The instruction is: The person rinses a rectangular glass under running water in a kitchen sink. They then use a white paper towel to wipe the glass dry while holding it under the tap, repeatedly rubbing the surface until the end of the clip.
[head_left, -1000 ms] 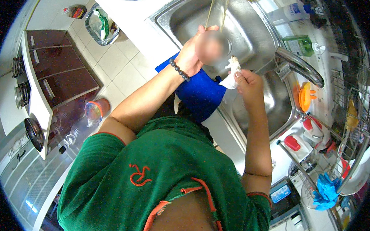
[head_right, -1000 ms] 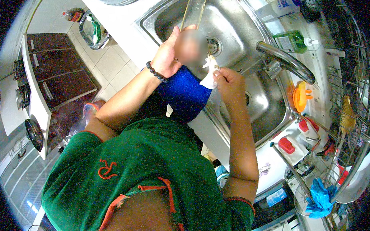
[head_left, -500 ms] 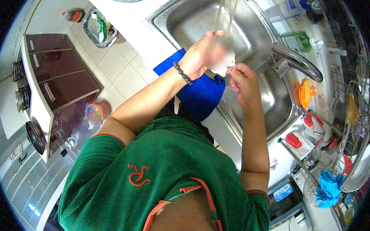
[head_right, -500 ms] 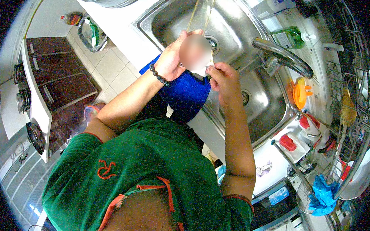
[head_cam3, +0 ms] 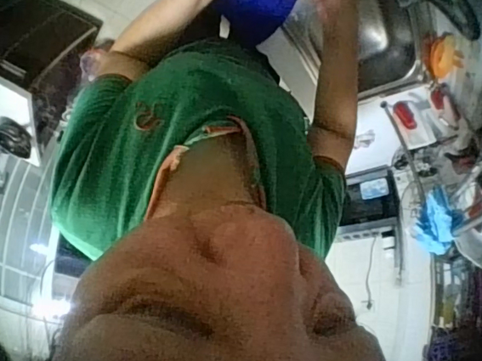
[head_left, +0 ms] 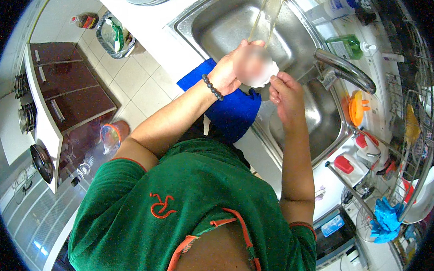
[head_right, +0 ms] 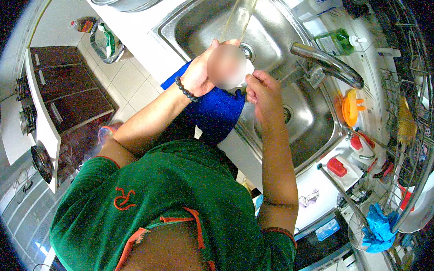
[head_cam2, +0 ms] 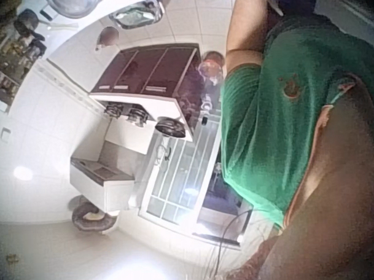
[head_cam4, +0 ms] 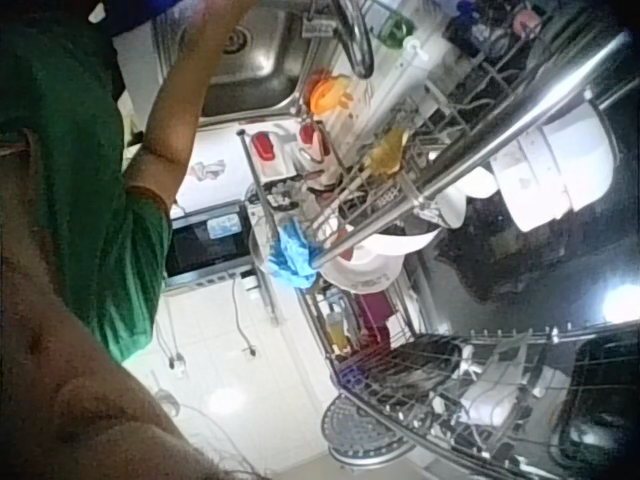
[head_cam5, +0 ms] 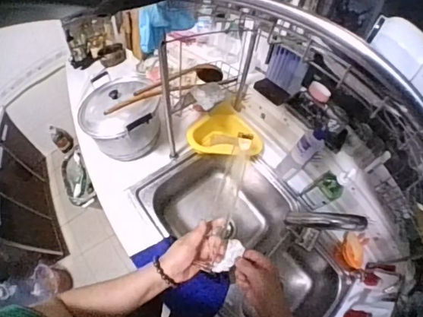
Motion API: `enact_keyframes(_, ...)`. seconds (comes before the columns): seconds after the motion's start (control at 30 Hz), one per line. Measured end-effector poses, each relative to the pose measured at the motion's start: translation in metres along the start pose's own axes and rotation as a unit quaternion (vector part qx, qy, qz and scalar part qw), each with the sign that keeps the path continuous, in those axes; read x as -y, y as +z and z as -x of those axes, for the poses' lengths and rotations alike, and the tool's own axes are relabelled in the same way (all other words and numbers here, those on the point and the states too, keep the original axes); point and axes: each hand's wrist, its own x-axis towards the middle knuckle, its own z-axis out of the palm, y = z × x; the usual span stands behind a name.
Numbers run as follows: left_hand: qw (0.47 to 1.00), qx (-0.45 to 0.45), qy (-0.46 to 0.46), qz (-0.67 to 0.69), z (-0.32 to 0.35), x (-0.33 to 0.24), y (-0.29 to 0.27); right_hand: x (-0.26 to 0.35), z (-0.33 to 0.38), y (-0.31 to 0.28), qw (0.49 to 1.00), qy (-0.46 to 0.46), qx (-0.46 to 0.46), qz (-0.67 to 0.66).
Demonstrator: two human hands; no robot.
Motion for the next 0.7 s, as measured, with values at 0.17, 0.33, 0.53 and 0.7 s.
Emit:
enact_keyframes(0.17, 0.999, 0.032, -0.011, -0.007, -0.003, -0.001, 0.001, 0.003, 0.001, 0.001, 0.998, -0.002, -0.005, 0.066)
enact_keyframes(0.33, 1.0, 0.026, 0.003, 0.014, -0.003, -0.011, 0.001, 0.012, 0.004, -0.004, 0.999, 0.0, -0.009, 0.051)
enact_keyframes(0.53, 1.0, 0.011, 0.02, -0.001, -0.005, -0.02, -0.002, 0.008, 0.004, -0.013, 0.999, 0.05, 0.003, 0.008)
enact_keyframes(0.7, 1.0, -0.004, 0.03, 0.007, -0.002, -0.027, -0.002, 0.006, 0.004, -0.033, 0.997, 0.051, 0.016, 0.057)
